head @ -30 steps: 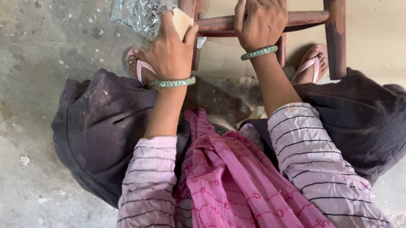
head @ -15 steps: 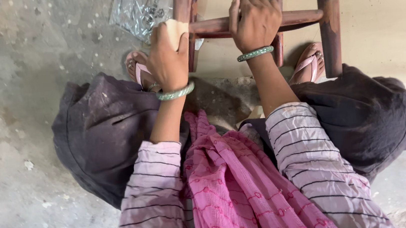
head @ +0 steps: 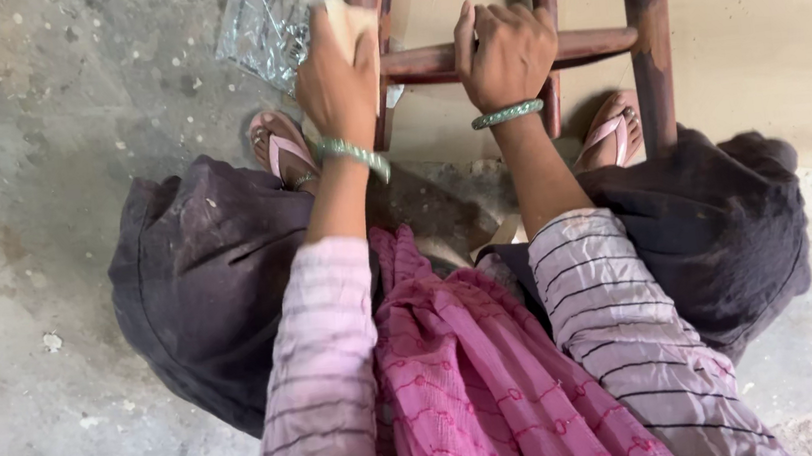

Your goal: The person sits on the floor and sands a small wooden stool with a sanding block, working on the legs and seat. The stool is placed on a cardboard sheet, and the person adjusts their grip and position to reach different parts of the stool.

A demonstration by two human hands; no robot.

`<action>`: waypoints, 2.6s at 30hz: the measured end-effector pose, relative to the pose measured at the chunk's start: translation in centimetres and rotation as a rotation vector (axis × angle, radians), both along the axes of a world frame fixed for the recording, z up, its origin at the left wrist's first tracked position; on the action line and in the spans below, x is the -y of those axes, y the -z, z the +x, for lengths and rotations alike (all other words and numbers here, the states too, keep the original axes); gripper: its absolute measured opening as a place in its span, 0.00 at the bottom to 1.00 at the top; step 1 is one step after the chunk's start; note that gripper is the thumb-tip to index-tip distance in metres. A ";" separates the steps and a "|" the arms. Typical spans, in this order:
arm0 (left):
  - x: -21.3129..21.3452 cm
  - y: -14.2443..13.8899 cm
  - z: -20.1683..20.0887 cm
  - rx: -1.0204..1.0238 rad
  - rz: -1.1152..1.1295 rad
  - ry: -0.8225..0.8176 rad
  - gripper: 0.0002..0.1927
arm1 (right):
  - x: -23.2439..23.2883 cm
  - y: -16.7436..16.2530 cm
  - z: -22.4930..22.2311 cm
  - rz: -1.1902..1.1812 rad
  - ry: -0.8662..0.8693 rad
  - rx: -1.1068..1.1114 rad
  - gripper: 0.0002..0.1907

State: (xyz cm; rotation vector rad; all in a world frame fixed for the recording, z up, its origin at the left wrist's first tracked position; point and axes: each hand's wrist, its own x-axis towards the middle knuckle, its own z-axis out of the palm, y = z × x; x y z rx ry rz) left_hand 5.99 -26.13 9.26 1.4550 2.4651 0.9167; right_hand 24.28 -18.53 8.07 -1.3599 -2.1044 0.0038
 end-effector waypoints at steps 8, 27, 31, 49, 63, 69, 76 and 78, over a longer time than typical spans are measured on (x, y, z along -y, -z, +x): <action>0.1 1.7 -0.3 -0.008 -0.156 -0.035 0.24 | 0.4 -0.6 -0.1 -0.072 0.025 0.027 0.20; 3.2 0.7 -0.4 0.021 -0.145 -0.029 0.34 | 1.0 -0.6 -0.4 -0.016 -0.022 -0.011 0.19; 2.3 2.0 -0.8 0.074 -0.177 -0.072 0.31 | 1.1 -0.6 -0.4 -0.052 -0.011 -0.007 0.19; 3.9 2.4 -1.3 0.085 -0.004 0.106 0.28 | 0.8 -0.4 -0.3 0.045 -0.020 0.005 0.17; -2.6 1.4 -1.8 0.020 -0.140 -0.074 0.35 | 1.2 -0.7 -0.5 -0.076 0.004 0.017 0.20; -11.0 -0.6 -1.0 -0.111 -0.332 0.024 0.30 | 1.1 -1.0 -0.9 -0.064 -0.003 0.028 0.20; -23.0 -1.5 -1.5 -0.145 -0.264 -0.003 0.39 | 2.0 -1.4 -0.9 -0.006 0.016 0.002 0.14; -22.7 -1.8 -1.9 -0.116 -0.379 0.016 0.46 | 2.2 -1.7 -1.0 -0.035 0.032 -0.014 0.15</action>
